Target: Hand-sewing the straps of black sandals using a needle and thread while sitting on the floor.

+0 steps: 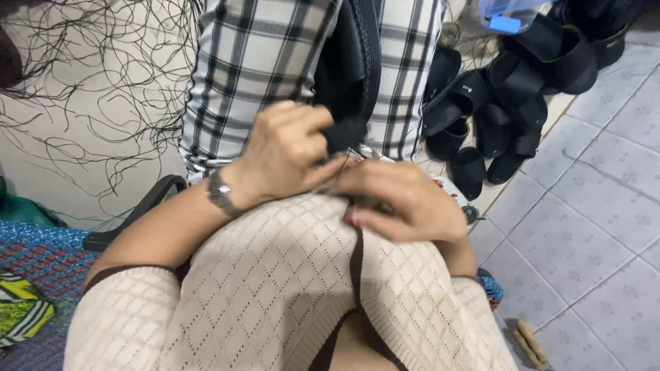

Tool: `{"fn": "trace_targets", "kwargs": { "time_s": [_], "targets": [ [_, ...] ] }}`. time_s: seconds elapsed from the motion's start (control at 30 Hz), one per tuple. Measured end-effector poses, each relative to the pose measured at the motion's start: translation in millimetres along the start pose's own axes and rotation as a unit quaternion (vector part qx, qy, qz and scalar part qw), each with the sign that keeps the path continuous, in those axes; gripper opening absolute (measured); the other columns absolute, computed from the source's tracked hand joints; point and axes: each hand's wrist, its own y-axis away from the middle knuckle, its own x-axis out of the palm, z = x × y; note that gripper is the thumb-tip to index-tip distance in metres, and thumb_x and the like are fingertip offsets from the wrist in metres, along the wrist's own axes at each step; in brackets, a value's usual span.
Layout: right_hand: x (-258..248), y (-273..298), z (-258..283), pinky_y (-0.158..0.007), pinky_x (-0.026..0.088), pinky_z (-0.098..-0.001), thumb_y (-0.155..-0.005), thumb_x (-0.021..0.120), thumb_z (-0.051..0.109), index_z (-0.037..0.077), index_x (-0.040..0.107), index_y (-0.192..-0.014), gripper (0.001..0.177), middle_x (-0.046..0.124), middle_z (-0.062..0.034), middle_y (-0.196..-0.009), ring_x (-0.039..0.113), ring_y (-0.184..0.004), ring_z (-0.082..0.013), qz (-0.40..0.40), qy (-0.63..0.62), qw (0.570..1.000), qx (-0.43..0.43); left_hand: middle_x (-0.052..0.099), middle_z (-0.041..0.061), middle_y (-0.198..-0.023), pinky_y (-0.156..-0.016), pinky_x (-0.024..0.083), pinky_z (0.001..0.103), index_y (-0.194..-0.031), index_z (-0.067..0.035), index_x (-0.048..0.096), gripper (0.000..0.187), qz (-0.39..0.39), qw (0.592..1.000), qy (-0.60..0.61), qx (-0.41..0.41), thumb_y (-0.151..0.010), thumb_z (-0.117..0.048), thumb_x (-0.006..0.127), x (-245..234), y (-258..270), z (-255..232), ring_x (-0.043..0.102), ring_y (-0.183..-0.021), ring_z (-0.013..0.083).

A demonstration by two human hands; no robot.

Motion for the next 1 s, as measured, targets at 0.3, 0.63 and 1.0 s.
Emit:
{"fn": "trace_targets", "kwargs": {
  "time_s": [0.3, 0.63, 1.0],
  "targets": [
    [-31.4, 12.6, -8.9, -0.053, 0.043, -0.0325, -0.084, 0.074, -0.003, 0.011, 0.065, -0.139, 0.058, 0.063, -0.0058, -0.091, 0.053, -0.059, -0.0185, 0.035, 0.383, 0.923, 0.029, 0.067, 0.012, -0.098, -0.071, 0.05, 0.032, -0.096, 0.001, 0.071, 0.037, -0.025, 0.907, -0.352, -0.231, -0.118, -0.009, 0.099, -149.3, 68.6, 107.6, 0.056, -0.08, 0.0211],
    [-26.8, 6.7, 1.1, -0.044, 0.041, -0.032, -0.086, 0.072, 0.007, 0.021, 0.064, -0.144, 0.06, 0.057, -0.0032, -0.086, 0.047, -0.051, -0.0178, 0.062, 0.487, 0.869, 0.066, 0.013, 0.014, -0.179, -0.128, -0.019, 0.055, -0.134, -0.013, 0.076, 0.081, 0.106, 0.97, -0.213, -0.038, -0.089, -0.077, 0.093, -27.9, -15.7, 12.3, -0.01, -0.162, 0.0316],
    [-27.4, -4.3, 3.2, -0.035, 0.041, -0.0321, -0.077, 0.068, 0.003, 0.012, 0.073, -0.133, 0.056, 0.061, -0.0064, -0.076, 0.048, -0.039, -0.0182, 0.075, 0.544, 0.833, 0.062, 0.046, 0.009, -0.167, -0.132, -0.011, 0.047, -0.078, -0.018, 0.073, 0.037, 0.026, 0.975, -0.221, 0.027, -0.085, -0.049, 0.093, 5.9, -24.3, 12.8, 0.025, -0.16, 0.0206]
  ]
}}
